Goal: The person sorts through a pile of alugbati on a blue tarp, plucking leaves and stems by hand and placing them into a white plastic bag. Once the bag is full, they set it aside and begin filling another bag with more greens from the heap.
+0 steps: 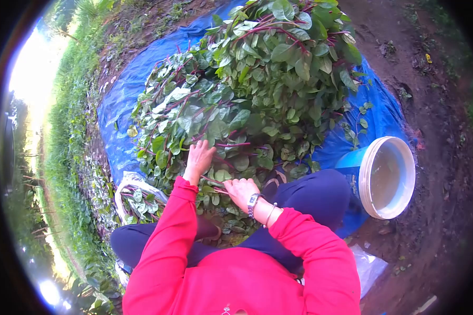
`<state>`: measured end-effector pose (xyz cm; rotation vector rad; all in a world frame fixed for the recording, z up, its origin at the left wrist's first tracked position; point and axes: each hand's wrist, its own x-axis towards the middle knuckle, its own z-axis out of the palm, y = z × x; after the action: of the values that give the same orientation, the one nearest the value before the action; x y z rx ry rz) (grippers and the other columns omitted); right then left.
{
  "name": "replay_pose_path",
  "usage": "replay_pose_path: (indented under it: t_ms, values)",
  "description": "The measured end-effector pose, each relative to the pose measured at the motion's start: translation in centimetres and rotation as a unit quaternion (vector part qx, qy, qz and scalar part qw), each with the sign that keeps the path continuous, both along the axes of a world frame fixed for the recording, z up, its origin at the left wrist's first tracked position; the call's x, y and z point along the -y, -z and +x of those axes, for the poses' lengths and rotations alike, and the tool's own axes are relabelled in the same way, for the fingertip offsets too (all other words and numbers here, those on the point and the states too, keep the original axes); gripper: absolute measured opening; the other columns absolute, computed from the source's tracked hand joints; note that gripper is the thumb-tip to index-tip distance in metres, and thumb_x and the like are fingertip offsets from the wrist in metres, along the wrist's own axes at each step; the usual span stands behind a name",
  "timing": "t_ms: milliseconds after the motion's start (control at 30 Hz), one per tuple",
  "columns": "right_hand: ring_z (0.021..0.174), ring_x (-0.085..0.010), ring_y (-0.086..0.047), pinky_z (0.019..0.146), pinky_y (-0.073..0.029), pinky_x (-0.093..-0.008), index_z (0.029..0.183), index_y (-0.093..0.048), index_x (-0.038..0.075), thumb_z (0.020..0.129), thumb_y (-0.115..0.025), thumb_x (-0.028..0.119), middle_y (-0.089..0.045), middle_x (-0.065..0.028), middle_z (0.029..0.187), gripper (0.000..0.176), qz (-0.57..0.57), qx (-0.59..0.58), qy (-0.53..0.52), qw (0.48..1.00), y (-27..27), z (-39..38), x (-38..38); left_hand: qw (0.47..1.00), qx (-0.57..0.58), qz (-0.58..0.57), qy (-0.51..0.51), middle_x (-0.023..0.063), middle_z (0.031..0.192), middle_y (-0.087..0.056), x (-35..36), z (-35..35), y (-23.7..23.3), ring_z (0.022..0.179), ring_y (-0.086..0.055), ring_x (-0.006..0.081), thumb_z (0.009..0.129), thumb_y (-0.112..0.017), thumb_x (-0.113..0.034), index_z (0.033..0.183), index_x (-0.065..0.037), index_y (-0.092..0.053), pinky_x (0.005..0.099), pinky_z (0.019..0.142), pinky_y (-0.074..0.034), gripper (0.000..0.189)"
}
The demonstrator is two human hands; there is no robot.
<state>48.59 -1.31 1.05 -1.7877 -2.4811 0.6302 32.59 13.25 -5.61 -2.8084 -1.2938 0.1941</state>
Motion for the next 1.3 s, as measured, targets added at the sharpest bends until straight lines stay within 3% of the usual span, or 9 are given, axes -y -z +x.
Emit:
replay_pose_path:
  t_ms: [167,233,367,433,533,700,933,1067,1300]
  values:
    - [0.099,-0.0223,-0.053,0.087,-0.038,-0.0467,0.095,-0.053,0.009,0.080,-0.049,0.018,-0.058,-0.0062,0.092,0.018,-0.031,0.012,-0.012,0.999,-0.2,0.1,-0.6,0.999,0.032,-0.002,0.040,0.0056,0.095,-0.051,0.6,0.5,-1.8,0.095,-0.048,0.0240,0.074,-0.055,-0.016,0.087,-0.015,-0.059,0.0410,0.075,-0.039,0.014]
    - [0.099,-0.0240,-0.051,0.093,-0.033,-0.0515,0.095,-0.054,0.009,0.081,-0.049,0.018,-0.055,-0.0082,0.100,0.018,0.248,0.042,-0.019,0.968,0.3,0.3,-0.6,0.985,0.139,-0.102,0.027,0.0067,0.088,-0.052,1.6,0.7,-3.2,0.088,-0.051,0.0261,0.072,-0.058,-0.016,0.085,-0.013,-0.058,0.0404,0.071,-0.042,0.013]
    - [0.089,-0.0252,-0.054,0.089,-0.037,-0.0502,0.094,-0.051,0.008,0.079,-0.050,0.017,-0.053,-0.0091,0.091,0.018,0.145,0.036,0.028,0.988,0.6,0.1,-0.6,0.890,0.177,-0.420,0.028,0.0118,0.087,-0.056,2.6,-0.4,-6.7,0.087,-0.055,0.0311,0.073,-0.059,-0.017,0.090,-0.008,-0.059,0.0376,0.076,-0.045,0.019]
    - [0.083,-0.0234,-0.056,0.078,-0.043,-0.0440,0.097,-0.049,0.009,0.080,-0.049,0.017,-0.054,-0.0076,0.088,0.019,0.042,0.044,0.022,0.998,0.5,-0.1,-0.4,0.882,0.209,-0.419,0.045,0.0130,0.088,-0.056,1.6,-0.6,-6.2,0.086,-0.056,0.0315,0.072,-0.059,-0.016,0.090,-0.007,-0.060,0.0368,0.077,-0.045,0.020]
    - [0.079,-0.0215,-0.057,0.065,-0.045,-0.0366,0.101,-0.048,0.009,0.080,-0.048,0.017,-0.054,-0.0055,0.085,0.022,0.067,0.032,0.044,0.996,0.9,-0.2,-0.2,0.961,0.205,-0.176,-0.051,0.0105,0.091,-0.054,0.5,1.2,-3.3,0.090,-0.054,0.0300,0.071,-0.057,-0.015,0.090,-0.011,-0.059,0.0415,0.077,-0.046,0.020]
    - [0.085,-0.0200,-0.056,0.068,-0.044,-0.0364,0.098,-0.052,0.010,0.078,-0.050,0.016,-0.054,-0.0039,0.085,0.021,0.052,0.062,0.044,0.996,0.6,-0.2,-0.3,0.986,0.138,-0.005,-0.092,0.0077,0.094,-0.052,-0.6,3.1,0.6,0.093,-0.052,0.0280,0.073,-0.056,-0.014,0.092,-0.014,-0.058,0.0445,0.074,-0.045,0.019]
    - [0.089,-0.0237,-0.054,0.077,-0.042,-0.0404,0.091,-0.054,0.012,0.076,-0.053,0.018,-0.053,-0.0068,0.089,0.017,0.315,0.066,0.017,0.947,-0.4,1.2,-1.5,0.941,0.146,-0.299,0.067,0.0107,0.082,-0.059,0.5,-0.1,-4.7,0.081,-0.058,0.0305,0.077,-0.055,-0.015,0.087,-0.010,-0.062,0.0391,0.073,-0.047,0.014]
    - [0.075,-0.0220,-0.057,0.060,-0.045,-0.0363,0.097,-0.051,0.012,0.078,-0.051,0.019,-0.055,-0.0060,0.081,0.020,0.098,-0.005,-0.038,0.994,0.4,0.2,-0.4,0.832,0.081,-0.548,-0.008,0.0084,0.085,-0.066,-0.6,-1.9,-7.2,0.083,-0.062,0.0229,0.072,-0.058,-0.016,0.095,-0.011,-0.065,0.0323,0.076,-0.048,0.025]
    - [0.076,-0.0201,-0.057,0.061,-0.045,-0.0355,0.106,-0.047,0.010,0.081,-0.048,0.017,-0.056,-0.0063,0.083,0.026,0.104,-0.015,-0.014,0.994,0.1,-0.5,-0.4,0.974,0.156,-0.122,-0.111,0.0114,0.088,-0.054,-1.1,4.4,0.3,0.081,-0.058,0.0300,0.077,-0.056,-0.018,0.098,-0.014,-0.057,0.0433,0.067,-0.047,0.021]
